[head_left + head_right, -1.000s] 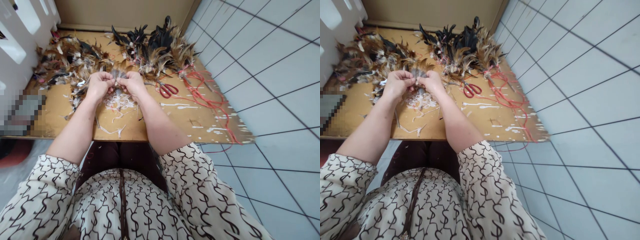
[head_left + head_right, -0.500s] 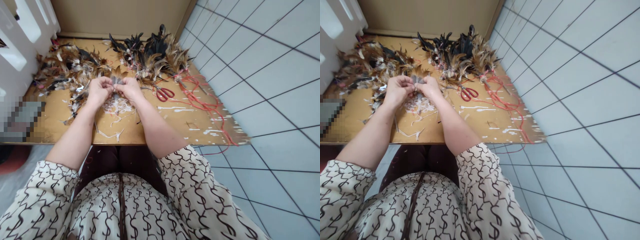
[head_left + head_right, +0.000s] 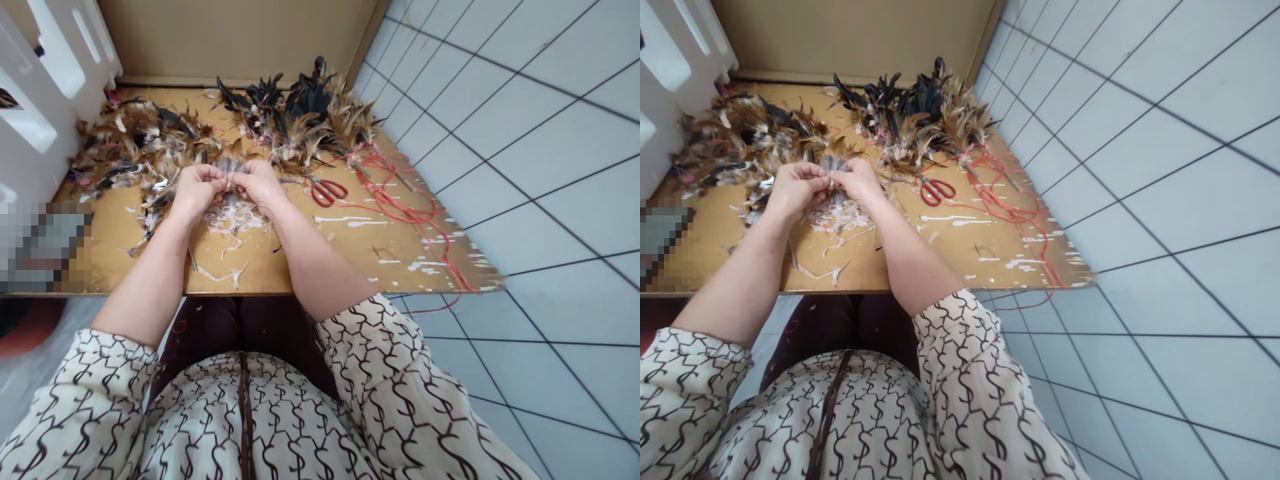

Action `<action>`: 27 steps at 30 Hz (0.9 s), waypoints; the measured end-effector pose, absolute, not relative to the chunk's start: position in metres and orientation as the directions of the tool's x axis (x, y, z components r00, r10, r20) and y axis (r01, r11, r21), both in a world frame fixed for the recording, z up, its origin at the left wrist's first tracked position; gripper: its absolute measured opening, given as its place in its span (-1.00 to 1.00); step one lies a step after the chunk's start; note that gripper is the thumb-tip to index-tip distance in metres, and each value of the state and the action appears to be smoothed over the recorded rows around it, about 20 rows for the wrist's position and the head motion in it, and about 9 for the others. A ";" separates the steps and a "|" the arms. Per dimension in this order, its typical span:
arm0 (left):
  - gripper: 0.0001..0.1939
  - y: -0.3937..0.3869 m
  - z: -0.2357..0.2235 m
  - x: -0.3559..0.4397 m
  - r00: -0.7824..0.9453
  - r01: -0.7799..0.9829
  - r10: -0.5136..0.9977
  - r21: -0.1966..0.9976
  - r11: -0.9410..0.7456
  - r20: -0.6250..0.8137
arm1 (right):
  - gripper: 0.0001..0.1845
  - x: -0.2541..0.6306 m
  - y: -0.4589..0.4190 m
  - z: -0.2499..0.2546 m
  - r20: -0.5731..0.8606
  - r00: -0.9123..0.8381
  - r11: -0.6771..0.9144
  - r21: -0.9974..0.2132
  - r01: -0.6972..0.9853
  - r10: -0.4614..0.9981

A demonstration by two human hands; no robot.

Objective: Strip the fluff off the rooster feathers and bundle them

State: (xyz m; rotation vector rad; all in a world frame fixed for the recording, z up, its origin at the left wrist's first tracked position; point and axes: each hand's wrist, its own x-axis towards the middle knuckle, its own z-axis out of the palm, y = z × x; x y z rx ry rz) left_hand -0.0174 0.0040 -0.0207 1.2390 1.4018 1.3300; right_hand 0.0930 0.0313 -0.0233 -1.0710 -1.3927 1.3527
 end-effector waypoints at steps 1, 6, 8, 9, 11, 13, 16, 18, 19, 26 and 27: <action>-0.90 0.004 -0.020 -0.018 -0.181 0.104 0.981 0.993 -0.046 0.065 | -0.77 0.093 0.031 -0.023 0.029 -0.236 0.028 -1.000 -0.006 0.971; -0.90 0.003 -0.019 -0.018 -0.185 0.081 0.980 0.995 -0.057 0.071 | -0.75 0.093 0.032 -0.024 0.024 -0.208 0.028 -1.000 0.014 0.978; -0.90 0.003 -0.019 -0.017 -0.181 0.095 0.981 0.994 -0.055 0.072 | -0.76 0.093 0.032 -0.025 0.034 -0.209 0.036 -0.999 0.007 0.977; -0.90 0.003 -0.019 -0.017 -0.179 0.104 0.981 0.993 -0.053 0.072 | -0.77 0.093 0.032 -0.024 0.041 -0.218 0.041 -0.999 -0.004 0.975; -0.90 0.003 -0.020 -0.017 -0.173 0.121 0.982 0.991 -0.049 0.070 | -0.78 0.094 0.031 -0.024 0.050 -0.234 0.046 -0.999 -0.021 0.971; -0.89 0.003 -0.020 -0.017 -0.174 0.133 0.982 0.990 -0.049 0.072 | -0.79 0.094 0.030 -0.023 0.048 -0.236 0.045 -0.999 -0.017 0.971; -0.88 0.003 -0.021 -0.016 -0.184 0.141 0.979 0.988 -0.059 0.085 | -0.81 0.093 0.030 -0.023 0.042 -0.226 0.044 -0.999 0.008 0.973; -0.88 0.002 -0.020 -0.016 -0.187 0.144 0.978 0.988 -0.063 0.090 | -0.82 0.093 0.031 -0.024 0.050 -0.221 0.055 -0.998 0.016 0.974; -0.87 0.002 -0.020 -0.015 -0.190 0.145 0.978 0.987 -0.063 0.091 | -0.82 0.093 0.032 -0.025 0.058 -0.218 0.064 -0.998 0.020 0.974; -0.86 0.003 -0.022 -0.016 -0.182 0.174 0.978 0.982 -0.074 0.106 | -0.77 0.094 0.036 -0.030 0.112 -0.168 0.135 -0.982 0.133 0.979; -0.86 0.004 -0.022 -0.016 -0.178 0.177 0.978 0.981 -0.074 0.106 | -0.75 0.094 0.036 -0.030 0.121 -0.156 0.145 -0.977 0.156 0.980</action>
